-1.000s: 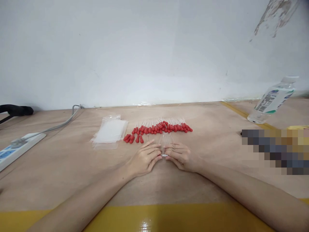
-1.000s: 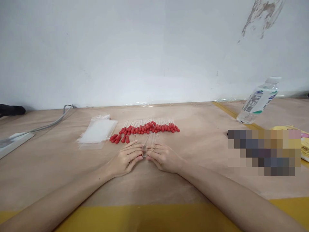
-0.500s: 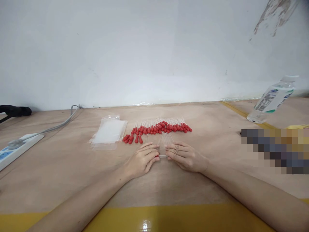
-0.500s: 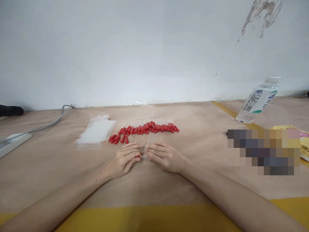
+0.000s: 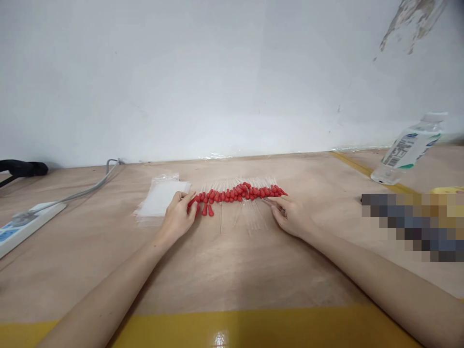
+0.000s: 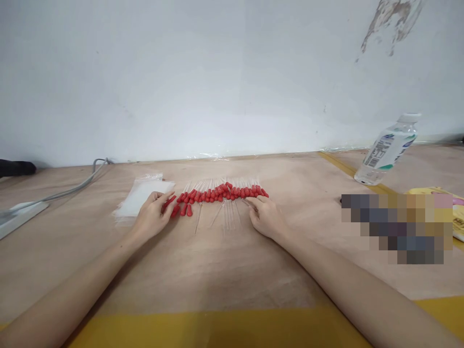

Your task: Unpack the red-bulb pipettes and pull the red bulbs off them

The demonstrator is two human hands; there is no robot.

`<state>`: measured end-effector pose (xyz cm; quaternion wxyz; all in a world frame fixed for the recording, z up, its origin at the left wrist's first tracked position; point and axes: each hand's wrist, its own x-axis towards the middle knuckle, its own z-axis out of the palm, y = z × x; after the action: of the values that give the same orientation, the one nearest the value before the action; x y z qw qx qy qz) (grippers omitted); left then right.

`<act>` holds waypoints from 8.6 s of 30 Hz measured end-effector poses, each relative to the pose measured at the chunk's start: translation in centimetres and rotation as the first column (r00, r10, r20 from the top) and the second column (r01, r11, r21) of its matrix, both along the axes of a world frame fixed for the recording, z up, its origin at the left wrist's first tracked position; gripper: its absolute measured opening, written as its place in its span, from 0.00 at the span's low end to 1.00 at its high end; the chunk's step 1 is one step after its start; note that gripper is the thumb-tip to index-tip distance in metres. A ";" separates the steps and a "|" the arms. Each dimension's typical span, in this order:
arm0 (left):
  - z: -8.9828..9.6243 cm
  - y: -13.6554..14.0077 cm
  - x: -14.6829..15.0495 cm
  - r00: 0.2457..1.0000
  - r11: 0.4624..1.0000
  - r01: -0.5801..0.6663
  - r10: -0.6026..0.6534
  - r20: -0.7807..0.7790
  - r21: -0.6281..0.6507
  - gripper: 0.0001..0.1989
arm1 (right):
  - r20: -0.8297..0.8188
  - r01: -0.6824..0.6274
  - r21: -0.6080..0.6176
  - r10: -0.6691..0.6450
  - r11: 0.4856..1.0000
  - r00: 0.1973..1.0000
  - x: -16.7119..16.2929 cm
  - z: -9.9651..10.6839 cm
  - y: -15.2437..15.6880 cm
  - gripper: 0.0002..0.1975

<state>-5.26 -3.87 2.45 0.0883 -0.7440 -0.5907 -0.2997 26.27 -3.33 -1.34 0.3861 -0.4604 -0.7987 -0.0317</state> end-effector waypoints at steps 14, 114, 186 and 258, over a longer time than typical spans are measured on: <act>-0.1 0.4 0.4 0.997 0.999 0.037 -0.038 0.067 0.011 0.16 | 0.070 -0.057 -0.064 0.061 0.996 0.996 -1.4 0.1 -1.2 0.08; -2.2 -3.8 6.0 0.703 0.688 0.710 -0.678 -0.215 0.150 0.06 | 0.396 -0.603 0.339 0.471 0.722 0.788 -2.2 1.1 -3.4 0.14; 2.6 0.4 2.3 0.977 0.975 0.210 -0.211 -0.012 -0.065 0.11 | -0.122 -0.022 0.058 0.029 0.998 0.992 -0.8 0.4 -1.4 0.21; -2.0 -3.0 5.2 0.769 0.745 0.639 -0.612 -0.184 0.191 0.07 | 0.324 -0.473 0.374 0.365 0.798 0.873 0.7 1.7 -2.6 0.15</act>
<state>-0.05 -6.86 0.50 0.1051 -0.8975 -0.2600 -0.3403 26.96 -5.91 0.35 0.3802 -0.1638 -0.8924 -0.1798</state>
